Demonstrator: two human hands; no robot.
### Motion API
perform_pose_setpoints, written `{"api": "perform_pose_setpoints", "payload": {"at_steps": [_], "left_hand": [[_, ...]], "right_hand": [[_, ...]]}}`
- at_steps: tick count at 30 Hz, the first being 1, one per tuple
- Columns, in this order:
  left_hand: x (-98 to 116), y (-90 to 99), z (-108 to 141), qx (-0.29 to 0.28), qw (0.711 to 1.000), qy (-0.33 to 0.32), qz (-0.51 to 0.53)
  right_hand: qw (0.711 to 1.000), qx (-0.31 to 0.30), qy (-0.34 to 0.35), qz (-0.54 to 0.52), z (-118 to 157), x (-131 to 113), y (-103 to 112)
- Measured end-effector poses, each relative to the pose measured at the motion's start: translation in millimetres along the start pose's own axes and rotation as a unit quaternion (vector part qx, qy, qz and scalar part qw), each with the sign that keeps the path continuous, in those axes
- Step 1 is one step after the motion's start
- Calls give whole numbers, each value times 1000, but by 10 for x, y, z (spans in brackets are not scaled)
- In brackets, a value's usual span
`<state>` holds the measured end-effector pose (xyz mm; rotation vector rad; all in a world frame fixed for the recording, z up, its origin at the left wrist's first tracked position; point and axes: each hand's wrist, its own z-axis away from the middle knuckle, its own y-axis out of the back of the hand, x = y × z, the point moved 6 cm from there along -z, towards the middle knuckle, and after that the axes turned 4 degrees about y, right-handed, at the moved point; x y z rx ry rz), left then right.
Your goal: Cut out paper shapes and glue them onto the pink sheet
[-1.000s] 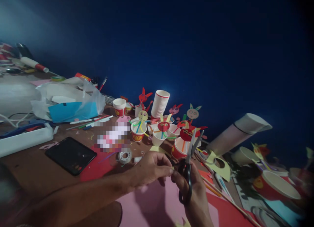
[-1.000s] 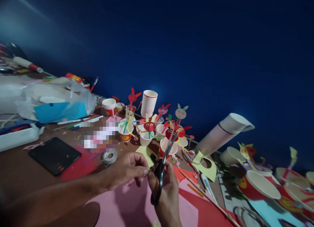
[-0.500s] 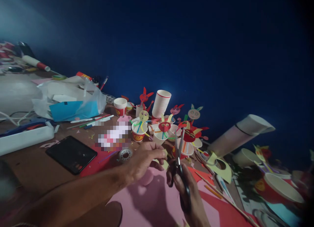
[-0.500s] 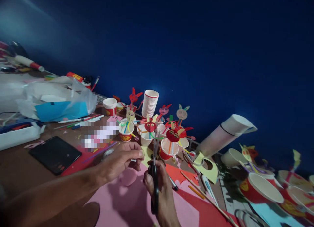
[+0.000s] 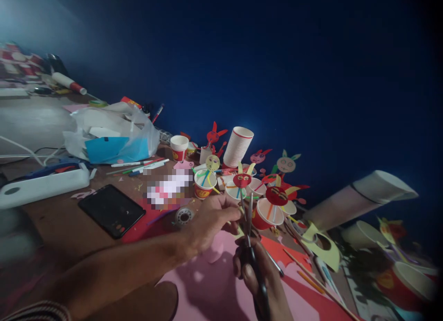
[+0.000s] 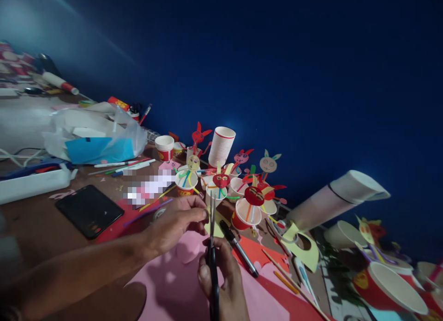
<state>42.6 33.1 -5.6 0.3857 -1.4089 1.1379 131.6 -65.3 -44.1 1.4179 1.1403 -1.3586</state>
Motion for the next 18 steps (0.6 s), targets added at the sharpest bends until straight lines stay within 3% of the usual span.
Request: {"api": "perform_pose_setpoints", "payload": {"at_steps": [10, 18], "left_hand": [[-17, -14, 25, 15, 1000, 18, -2], [-79, -11, 4, 9, 1000, 20, 2]], "right_hand": [[1000, 2, -7, 1, 12, 20, 4], [999, -38, -4, 18, -8, 98, 30]]}}
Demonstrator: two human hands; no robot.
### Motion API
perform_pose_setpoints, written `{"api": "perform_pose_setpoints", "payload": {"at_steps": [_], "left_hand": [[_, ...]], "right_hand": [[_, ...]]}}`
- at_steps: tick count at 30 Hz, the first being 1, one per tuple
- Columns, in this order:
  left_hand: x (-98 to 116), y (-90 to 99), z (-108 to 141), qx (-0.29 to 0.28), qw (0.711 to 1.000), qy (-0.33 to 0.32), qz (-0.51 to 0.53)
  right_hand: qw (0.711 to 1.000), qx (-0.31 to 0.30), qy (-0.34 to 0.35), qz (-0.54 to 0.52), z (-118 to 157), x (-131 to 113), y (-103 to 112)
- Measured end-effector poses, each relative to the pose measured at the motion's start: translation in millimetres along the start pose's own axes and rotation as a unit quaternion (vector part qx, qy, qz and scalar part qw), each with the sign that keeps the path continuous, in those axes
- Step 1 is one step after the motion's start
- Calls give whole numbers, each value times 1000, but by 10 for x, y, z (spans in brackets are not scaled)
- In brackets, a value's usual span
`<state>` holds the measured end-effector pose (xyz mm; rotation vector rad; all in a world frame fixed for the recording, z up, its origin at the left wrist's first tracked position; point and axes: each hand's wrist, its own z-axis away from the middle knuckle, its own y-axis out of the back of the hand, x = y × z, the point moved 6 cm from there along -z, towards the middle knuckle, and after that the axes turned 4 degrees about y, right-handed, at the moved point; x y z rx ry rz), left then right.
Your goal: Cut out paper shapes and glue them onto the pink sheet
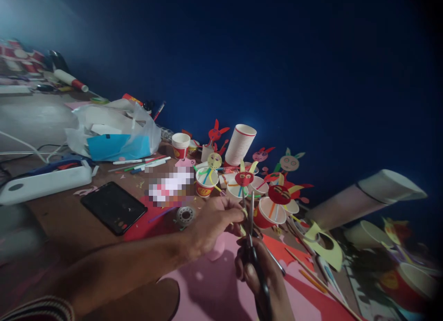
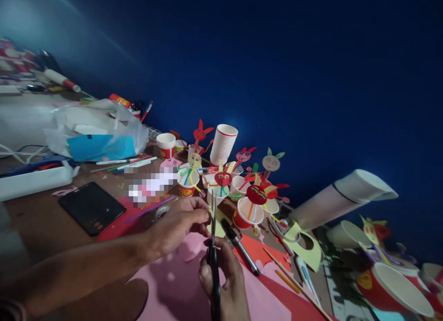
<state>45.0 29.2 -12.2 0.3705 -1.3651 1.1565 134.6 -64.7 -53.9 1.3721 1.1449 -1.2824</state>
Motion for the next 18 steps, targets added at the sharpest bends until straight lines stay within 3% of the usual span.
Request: {"api": "perform_pose_setpoints", "payload": {"at_steps": [7, 13, 18], "left_hand": [[0, -19, 17, 12, 1000, 5, 13], [-7, -18, 25, 23, 1000, 14, 5], [4, -26, 25, 16, 1000, 17, 6]], "right_hand": [[999, -11, 21, 42, -16, -11, 36], [997, 51, 28, 49, -4, -61, 43], [997, 58, 16, 40, -4, -57, 32]]}}
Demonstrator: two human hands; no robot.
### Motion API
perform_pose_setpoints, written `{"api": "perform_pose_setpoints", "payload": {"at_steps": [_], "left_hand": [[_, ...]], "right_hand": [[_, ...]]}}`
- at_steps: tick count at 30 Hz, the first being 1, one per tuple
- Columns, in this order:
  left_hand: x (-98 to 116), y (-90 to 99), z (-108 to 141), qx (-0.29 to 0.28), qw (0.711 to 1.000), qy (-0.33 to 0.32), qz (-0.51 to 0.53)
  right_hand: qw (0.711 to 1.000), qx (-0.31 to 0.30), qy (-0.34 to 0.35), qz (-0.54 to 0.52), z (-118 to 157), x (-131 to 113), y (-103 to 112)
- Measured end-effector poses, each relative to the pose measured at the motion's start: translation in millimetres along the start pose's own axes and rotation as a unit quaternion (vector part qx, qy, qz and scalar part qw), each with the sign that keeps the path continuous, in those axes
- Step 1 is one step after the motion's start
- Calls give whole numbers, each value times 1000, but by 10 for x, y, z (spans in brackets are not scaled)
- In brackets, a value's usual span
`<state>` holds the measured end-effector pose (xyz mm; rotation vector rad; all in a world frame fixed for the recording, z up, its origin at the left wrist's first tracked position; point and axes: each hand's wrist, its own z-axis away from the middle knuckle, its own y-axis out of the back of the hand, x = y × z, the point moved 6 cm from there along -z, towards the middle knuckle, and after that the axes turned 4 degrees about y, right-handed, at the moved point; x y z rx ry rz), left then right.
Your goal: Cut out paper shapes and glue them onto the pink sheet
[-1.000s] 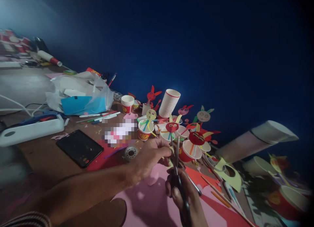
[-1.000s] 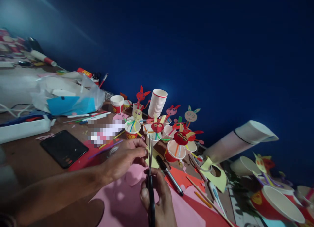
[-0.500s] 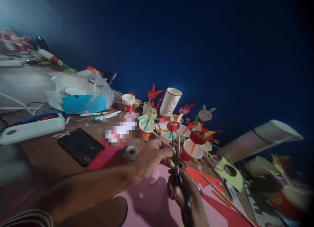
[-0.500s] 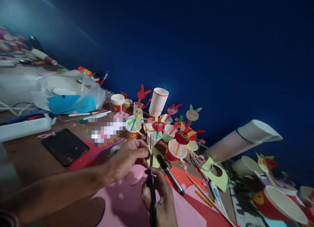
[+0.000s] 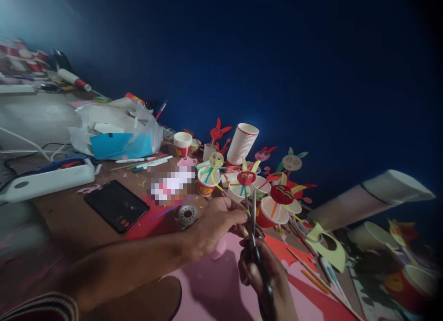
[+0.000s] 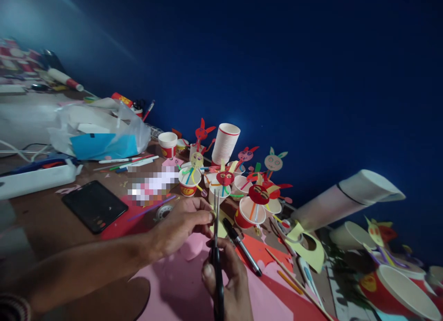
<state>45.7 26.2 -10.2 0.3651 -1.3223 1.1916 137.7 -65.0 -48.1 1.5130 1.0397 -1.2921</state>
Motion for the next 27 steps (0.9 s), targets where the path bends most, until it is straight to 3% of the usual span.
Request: {"api": "perform_pose_setpoints", "payload": {"at_steps": [6, 18, 27], "left_hand": [[-2, 2, -3, 1, 1000, -1, -1], [-29, 5, -28, -18, 1000, -8, -2], [-17, 0, -26, -32, 999, -9, -2]], "right_hand": [[1000, -3, -8, 3, 1, 39, 29], [997, -73, 7, 35, -9, 148, 60], [997, -69, -1, 21, 3, 123, 67]]}}
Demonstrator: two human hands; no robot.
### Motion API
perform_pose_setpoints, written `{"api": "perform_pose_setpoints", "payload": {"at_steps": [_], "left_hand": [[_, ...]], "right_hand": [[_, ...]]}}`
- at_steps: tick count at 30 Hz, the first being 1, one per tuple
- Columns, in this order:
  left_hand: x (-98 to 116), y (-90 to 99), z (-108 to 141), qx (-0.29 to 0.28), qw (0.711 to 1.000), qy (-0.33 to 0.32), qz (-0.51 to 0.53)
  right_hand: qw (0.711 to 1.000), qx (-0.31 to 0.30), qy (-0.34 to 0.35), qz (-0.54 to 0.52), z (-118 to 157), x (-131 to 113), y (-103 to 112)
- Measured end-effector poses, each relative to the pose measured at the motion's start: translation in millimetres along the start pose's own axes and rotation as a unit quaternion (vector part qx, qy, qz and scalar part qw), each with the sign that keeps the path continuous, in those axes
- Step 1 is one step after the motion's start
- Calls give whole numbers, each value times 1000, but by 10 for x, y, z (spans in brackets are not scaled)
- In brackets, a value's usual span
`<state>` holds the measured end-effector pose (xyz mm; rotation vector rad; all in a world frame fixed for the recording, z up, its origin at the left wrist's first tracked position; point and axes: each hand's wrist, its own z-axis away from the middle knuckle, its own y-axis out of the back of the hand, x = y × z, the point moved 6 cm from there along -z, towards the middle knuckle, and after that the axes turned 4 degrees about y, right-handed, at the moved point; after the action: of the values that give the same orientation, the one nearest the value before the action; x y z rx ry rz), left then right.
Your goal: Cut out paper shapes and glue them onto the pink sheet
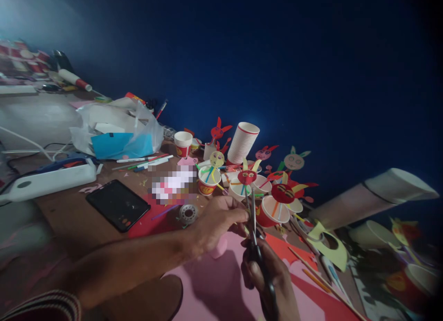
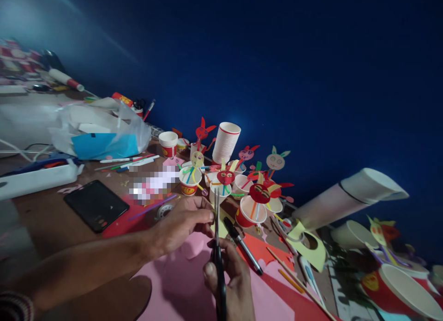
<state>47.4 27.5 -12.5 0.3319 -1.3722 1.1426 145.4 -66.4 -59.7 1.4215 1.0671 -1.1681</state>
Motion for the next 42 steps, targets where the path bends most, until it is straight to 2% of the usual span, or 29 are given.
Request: {"api": "perform_pose_setpoints", "payload": {"at_steps": [9, 14, 18, 22, 26, 34, 42], "left_hand": [[-20, 15, -29, -11, 1000, 1, 9], [-17, 29, -37, -16, 1000, 2, 6], [14, 30, -23, -12, 1000, 3, 7], [13, 15, -10, -22, 999, 22, 8], [22, 20, -18, -27, 1000, 7, 6], [64, 30, -39, -33, 999, -8, 19], [62, 37, -29, -26, 999, 4, 23]], "right_hand": [[997, 17, -29, -71, -5, 49, -13], [994, 51, -41, -92, 18, -48, -52], [993, 43, -35, -102, 2, -143, -41], [997, 43, 3, -71, -39, -224, 74], [998, 33, 31, -34, -57, -248, 139], [999, 28, 5, -43, -54, -151, 121], [1000, 3, 17, 15, -62, -138, 100]]}}
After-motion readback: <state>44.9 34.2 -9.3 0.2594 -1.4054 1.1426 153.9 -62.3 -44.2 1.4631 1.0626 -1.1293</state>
